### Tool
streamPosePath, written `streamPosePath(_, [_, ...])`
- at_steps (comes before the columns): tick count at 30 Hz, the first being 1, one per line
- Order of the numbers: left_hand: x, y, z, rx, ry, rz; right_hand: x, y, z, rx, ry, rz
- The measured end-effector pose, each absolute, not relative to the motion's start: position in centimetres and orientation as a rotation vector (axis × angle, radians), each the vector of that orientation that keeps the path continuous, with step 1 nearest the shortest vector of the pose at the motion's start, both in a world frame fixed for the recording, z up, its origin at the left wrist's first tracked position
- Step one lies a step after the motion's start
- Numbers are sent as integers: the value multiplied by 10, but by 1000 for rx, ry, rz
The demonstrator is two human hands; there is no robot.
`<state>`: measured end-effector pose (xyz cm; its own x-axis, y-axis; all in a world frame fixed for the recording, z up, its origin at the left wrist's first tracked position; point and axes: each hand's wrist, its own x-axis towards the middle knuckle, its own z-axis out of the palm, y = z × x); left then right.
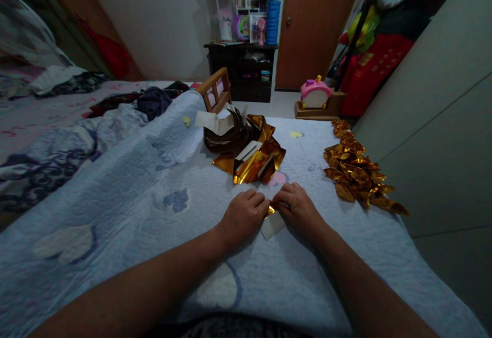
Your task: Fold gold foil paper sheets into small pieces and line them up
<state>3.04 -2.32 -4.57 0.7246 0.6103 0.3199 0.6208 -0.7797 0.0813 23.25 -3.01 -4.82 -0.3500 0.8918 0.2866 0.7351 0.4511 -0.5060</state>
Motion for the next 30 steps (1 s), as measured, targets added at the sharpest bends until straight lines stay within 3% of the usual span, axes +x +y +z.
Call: streamPosePath(30, [30, -23, -44, -2880, -1041, -451, 237, -34, -43, -1239, -2268, 400])
